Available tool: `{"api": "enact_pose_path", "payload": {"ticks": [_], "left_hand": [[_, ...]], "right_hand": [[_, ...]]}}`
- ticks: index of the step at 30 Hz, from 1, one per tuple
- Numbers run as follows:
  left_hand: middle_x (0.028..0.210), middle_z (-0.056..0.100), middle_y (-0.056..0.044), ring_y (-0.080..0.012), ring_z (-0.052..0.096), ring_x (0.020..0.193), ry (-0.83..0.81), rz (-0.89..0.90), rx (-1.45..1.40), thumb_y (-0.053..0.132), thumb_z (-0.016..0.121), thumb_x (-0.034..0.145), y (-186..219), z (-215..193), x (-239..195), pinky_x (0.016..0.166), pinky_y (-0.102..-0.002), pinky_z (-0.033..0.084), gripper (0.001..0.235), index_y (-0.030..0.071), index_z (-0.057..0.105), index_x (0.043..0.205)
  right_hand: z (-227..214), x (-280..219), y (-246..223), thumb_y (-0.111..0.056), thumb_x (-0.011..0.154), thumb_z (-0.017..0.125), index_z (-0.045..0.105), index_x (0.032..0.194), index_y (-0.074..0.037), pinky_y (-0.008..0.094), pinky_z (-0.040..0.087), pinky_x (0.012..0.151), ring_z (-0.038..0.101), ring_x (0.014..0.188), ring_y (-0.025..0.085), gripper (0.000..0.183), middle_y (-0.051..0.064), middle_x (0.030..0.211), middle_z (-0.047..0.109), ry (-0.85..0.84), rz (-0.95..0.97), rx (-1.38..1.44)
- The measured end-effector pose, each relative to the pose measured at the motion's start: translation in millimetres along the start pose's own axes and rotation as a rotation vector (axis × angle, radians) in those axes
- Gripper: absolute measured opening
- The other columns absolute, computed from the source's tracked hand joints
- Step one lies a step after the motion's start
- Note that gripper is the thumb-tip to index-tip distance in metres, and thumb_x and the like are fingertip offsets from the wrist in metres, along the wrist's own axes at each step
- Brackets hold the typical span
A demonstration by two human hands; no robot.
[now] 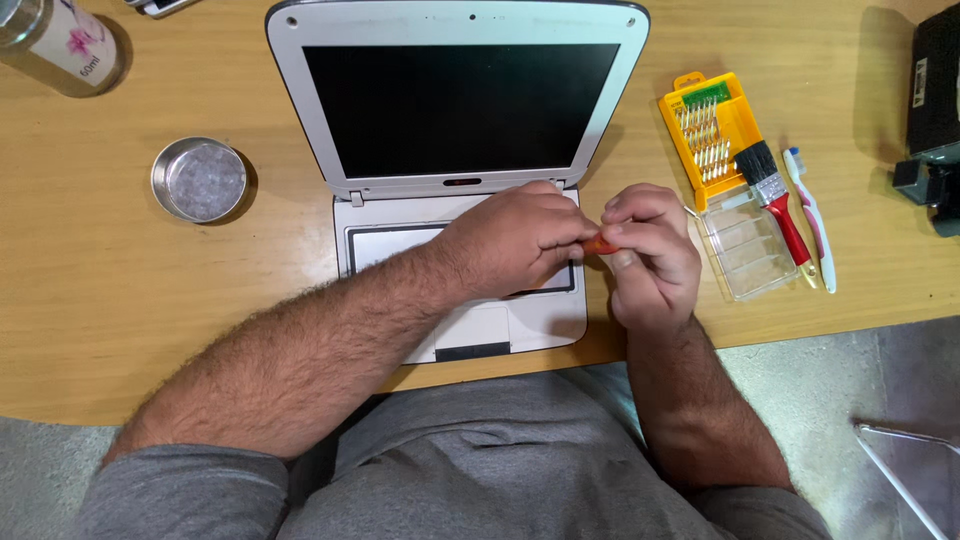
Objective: The person opens a white laptop, removes a bottom panel, and detaches the battery. They then flip the laptop over and use a screwdriver to remove multiple screws from the back casing.
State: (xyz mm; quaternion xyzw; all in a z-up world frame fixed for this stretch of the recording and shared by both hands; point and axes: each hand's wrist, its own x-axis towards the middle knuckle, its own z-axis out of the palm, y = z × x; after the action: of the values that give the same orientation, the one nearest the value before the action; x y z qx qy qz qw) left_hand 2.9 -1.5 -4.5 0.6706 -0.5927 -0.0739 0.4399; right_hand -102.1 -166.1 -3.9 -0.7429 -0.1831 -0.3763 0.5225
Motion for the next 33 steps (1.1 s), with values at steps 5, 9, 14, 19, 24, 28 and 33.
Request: {"api": "enact_pose_path", "payload": {"ticks": [5, 9, 14, 19, 24, 28, 33], "left_hand": [[0.09, 0.067, -0.007, -0.0298, 0.065, 0.097, 0.018, -0.053, 0.099, 0.04, 0.066, 0.098, 5.3, 2.1, 0.4, 0.086, -0.047, 0.055, 0.027, 0.013, 0.066, 0.102], [0.089, 0.061, -0.003, -0.0273, 0.064, 0.096, 0.029, -0.065, 0.115, 0.048, 0.066, 0.096, 2.3, 2.4, -0.2, 0.085, -0.045, 0.055, 0.033, 0.016, 0.061, 0.101], [0.089, 0.06, -0.005, -0.0282, 0.065, 0.095, -0.053, -0.083, 0.221, 0.031, 0.068, 0.097, 12.8, -22.1, -1.5, 0.082, -0.045, 0.055, 0.02, 0.013, 0.06, 0.099], [0.084, 0.059, -0.007, -0.029, 0.067, 0.088, -0.08, -0.149, 0.399, 0.017, 0.069, 0.094, 16.6, -23.2, -8.7, 0.072, -0.043, 0.058, 0.01, 0.01, 0.063, 0.092], [0.082, 0.06, -0.003, -0.0221, 0.067, 0.085, -0.137, -0.157, 0.462, 0.021, 0.07, 0.092, 19.7, -22.4, -7.3, 0.069, -0.037, 0.059, 0.007, 0.017, 0.07, 0.087], [0.081, 0.061, -0.003, -0.0217, 0.068, 0.085, -0.164, -0.16, 0.487, 0.024, 0.074, 0.09, 21.4, -21.7, -4.8, 0.069, -0.037, 0.06, 0.01, 0.015, 0.071, 0.087], [0.082, 0.061, -0.004, -0.0232, 0.066, 0.088, -0.151, -0.139, 0.465, 0.028, 0.073, 0.092, 16.5, -17.5, -6.8, 0.071, -0.039, 0.059, 0.013, 0.015, 0.073, 0.089]], "right_hand": [[-3.9, -3.9, 10.2, -0.032, 0.09, 0.078, 0.069, 0.098, 0.001, 0.048, 0.05, 0.087, 0.054, 0.09, 0.031, 0.036, 0.017, 0.089, 0.058, -0.008, -0.068, -0.068], [-6.7, -6.9, 13.8, -0.023, 0.088, 0.082, 0.069, 0.101, 0.008, 0.052, 0.05, 0.078, 0.058, 0.078, 0.035, 0.035, 0.022, 0.083, 0.064, -0.004, -0.091, -0.129], [-3.6, -4.3, 7.6, -0.008, 0.097, 0.066, 0.061, 0.109, 0.009, 0.05, 0.05, 0.081, 0.062, 0.085, 0.038, 0.021, 0.027, 0.091, 0.069, 0.013, -0.033, -0.058], [-9.9, -7.8, 11.1, -0.016, 0.089, 0.079, 0.063, 0.105, 0.007, 0.046, 0.054, 0.079, 0.062, 0.086, 0.034, 0.032, 0.027, 0.097, 0.067, 0.013, -0.037, -0.026], [-7.0, -17.3, 15.2, 0.009, 0.093, 0.065, 0.053, 0.112, 0.015, 0.048, 0.059, 0.077, 0.07, 0.086, 0.038, 0.024, 0.033, 0.1, 0.064, 0.034, 0.025, 0.032], [-7.2, -20.9, 11.4, 0.012, 0.096, 0.055, 0.049, 0.115, 0.016, 0.048, 0.06, 0.081, 0.071, 0.092, 0.04, 0.02, 0.036, 0.107, 0.063, 0.058, 0.067, 0.064], [-6.9, -19.9, 5.2, 0.01, 0.096, 0.052, 0.044, 0.113, 0.013, 0.049, 0.062, 0.077, 0.071, 0.087, 0.042, 0.019, 0.04, 0.104, 0.061, 0.161, 0.046, 0.04]]}}
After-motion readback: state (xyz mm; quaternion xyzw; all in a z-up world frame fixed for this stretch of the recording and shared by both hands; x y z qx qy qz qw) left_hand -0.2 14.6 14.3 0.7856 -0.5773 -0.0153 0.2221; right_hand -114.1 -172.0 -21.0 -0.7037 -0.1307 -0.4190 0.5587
